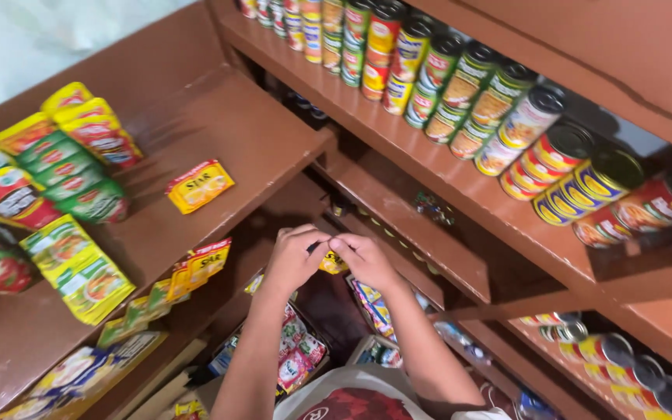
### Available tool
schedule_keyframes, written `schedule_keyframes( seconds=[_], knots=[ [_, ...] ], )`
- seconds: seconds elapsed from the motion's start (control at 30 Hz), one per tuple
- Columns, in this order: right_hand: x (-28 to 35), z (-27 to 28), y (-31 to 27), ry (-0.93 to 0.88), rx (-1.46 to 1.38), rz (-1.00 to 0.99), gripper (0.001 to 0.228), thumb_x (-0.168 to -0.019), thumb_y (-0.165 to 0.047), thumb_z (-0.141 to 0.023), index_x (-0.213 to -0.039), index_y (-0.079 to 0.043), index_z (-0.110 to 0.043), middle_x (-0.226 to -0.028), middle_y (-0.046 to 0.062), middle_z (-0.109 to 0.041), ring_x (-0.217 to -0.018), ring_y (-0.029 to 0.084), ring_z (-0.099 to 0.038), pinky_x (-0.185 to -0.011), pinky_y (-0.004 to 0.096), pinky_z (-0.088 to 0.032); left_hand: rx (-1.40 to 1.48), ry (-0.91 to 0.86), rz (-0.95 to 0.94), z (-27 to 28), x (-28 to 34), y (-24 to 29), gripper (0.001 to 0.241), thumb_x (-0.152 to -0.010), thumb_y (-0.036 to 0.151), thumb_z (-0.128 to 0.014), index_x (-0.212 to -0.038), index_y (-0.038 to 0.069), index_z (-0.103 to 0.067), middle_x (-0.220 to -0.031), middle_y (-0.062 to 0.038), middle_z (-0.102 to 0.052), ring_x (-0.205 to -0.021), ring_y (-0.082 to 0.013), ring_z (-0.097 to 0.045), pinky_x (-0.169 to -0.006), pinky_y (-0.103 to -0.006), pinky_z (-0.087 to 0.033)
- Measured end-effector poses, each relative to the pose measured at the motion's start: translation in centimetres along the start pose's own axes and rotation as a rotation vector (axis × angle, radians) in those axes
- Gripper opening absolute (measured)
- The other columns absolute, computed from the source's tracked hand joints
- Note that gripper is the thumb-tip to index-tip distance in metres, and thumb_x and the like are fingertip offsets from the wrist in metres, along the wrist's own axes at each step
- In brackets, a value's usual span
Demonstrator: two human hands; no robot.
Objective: Organizing and stocking small product packets and food items on wooden shelves in a grocery store or pantry setting.
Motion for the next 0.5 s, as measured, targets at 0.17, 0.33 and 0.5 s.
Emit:
schedule_keyframes(
  seconds=[0.17,0.33,0.5],
  knots=[
    [3.0,1.7,5.0,0.073,0.023,-0.18,0.037,-0.107,-0.03,-0.056,-0.097,0.001,-0.073,-0.075,0.002,-0.069,-0.07,0.008,-0.059,-0.066,0.029,-0.052,0.082,-0.024,0.011,-4.3,0.0,-1.7,0.013,-0.083,0.007,-0.076,-0.095,0.005,-0.075,-0.085,-0.009,-0.074,-0.079,-0.026,-0.073,-0.077,-0.0349,-0.055],
    [5.9,4.1,9.0,0.148,-0.214,-0.325,0.041,-0.107,-0.032,-0.053,-0.094,0.001,-0.074,-0.075,-0.003,-0.069,-0.068,0.005,-0.058,-0.062,0.026,-0.051,0.445,-0.21,0.305,-10.5,0.9,-5.6,0.033,-0.084,0.007,-0.073,-0.116,0.005,-0.067,-0.088,-0.008,-0.075,-0.082,-0.0159,-0.072,-0.077,-0.0327,-0.056],
    [7.3,6.8,9.1,0.191,-0.097,-0.269,0.039,-0.108,-0.029,-0.055,-0.09,0.002,-0.071,-0.074,-0.004,-0.062,-0.07,0.005,-0.052,-0.062,0.026,-0.048,0.37,-0.364,0.127,-14.6,1.0,-4.4,0.011,-0.094,0.01,-0.07,-0.099,0.0,-0.072,-0.093,-0.015,-0.074,-0.087,-0.0273,-0.072,-0.079,-0.0374,-0.057]
  ],
)
Point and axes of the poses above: each hand's wrist, its own x-axis away from the middle knuckle, its own z-axis out of the back of the hand, y = z × x, the point moved 9 cm from there along -x, towards the middle knuckle
